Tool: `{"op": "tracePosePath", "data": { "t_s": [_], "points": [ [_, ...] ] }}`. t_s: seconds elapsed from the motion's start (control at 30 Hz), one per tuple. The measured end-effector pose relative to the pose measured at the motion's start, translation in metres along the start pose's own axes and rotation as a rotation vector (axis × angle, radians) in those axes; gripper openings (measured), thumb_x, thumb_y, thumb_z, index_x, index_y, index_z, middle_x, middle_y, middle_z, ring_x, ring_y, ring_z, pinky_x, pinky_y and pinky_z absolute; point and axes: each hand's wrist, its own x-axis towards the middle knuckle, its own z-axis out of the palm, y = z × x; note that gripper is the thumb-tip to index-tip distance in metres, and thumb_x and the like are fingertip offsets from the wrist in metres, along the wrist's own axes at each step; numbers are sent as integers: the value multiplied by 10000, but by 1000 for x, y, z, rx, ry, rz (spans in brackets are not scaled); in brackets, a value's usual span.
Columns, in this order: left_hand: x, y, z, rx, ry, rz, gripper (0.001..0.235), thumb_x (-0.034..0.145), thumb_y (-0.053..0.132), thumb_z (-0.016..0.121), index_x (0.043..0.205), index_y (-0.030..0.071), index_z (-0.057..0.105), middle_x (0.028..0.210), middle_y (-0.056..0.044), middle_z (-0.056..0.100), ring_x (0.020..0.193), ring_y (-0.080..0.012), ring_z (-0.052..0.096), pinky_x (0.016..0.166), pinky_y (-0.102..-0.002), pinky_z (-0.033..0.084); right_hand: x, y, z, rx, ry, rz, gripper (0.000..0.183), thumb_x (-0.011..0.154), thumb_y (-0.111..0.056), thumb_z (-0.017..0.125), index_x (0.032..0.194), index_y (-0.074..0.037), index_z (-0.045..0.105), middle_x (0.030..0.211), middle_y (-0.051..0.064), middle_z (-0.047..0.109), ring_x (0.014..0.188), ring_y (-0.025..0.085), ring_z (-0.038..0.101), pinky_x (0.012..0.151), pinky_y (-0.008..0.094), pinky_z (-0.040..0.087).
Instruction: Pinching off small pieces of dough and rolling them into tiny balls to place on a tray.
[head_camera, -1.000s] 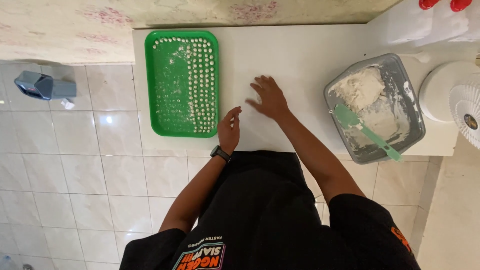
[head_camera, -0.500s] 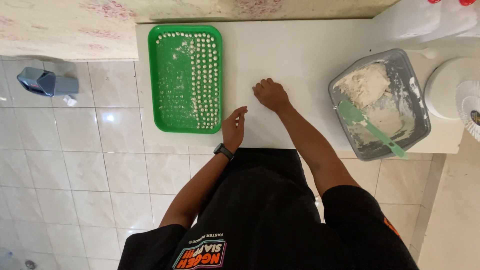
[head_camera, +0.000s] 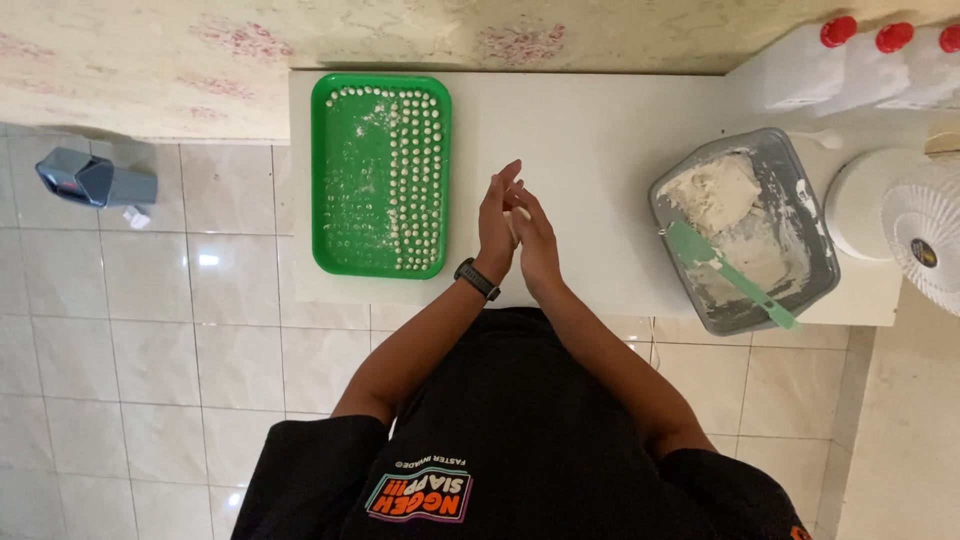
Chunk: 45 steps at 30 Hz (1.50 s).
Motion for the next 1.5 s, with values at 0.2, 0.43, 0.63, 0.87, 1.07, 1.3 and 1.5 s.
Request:
{"op": "tracePosePath", "data": {
  "t_s": [0.2,0.43,0.63,0.87,1.07,1.3,1.5],
  "points": [
    [-24,5,33,246,-53,340,508,964,359,163,1381,96,40,1435,-115,105,1320,-278,89,1064,-465,2,-18,-37,-7,134,269,127,492,805,-539,431,766,-82,611,740,109,587,693,219,562,624,313,454],
    [-17,22,30,725,-144,456,459,961,370,242,1387,202,210,1439,-99,125,1314,-347,100,1048,-490,60,-7,-31,-30,390,413,189,622,846,-568,310,473,-95,466,433,70,506,345,184,491,308,244,379],
    [-22,6,37,70,-114,-193,641,862,554,277,1327,112,286,1379,-148,266,1240,-324,324,992,-500,216,-5,-43,-36,184,383,8,597,865,-474,395,413,-91,473,369,78,467,308,165,457,273,250,345],
    [4,-22,21,-559,-109,-515,503,786,550,483,1039,115,491,1011,-94,526,896,-233,532,844,-376,395,-51,-55,-51,-226,384,-440,217,832,-304,501,756,-113,570,733,78,576,694,213,557,640,332,433],
    [28,-54,12,18,224,-338,465,820,503,470,537,138,420,479,-47,461,425,-219,512,360,-294,354,-59,-25,-137,-667,386,-586,300,768,-205,617,1057,-129,594,1002,90,602,913,286,566,811,419,429],
    [44,-82,7,689,178,48,400,879,374,511,588,107,576,504,-50,556,468,-124,537,440,-260,411,-62,52,-305,-1578,464,31,365,723,-375,604,1020,-166,634,953,48,633,894,251,547,758,405,360],
    [40,-78,30,805,-164,167,258,942,246,372,1128,129,508,1002,-108,582,981,-243,536,850,-395,421,-60,67,-316,-1701,380,51,197,823,-325,545,965,-226,640,740,5,616,676,185,579,673,322,389]
  ]
}}
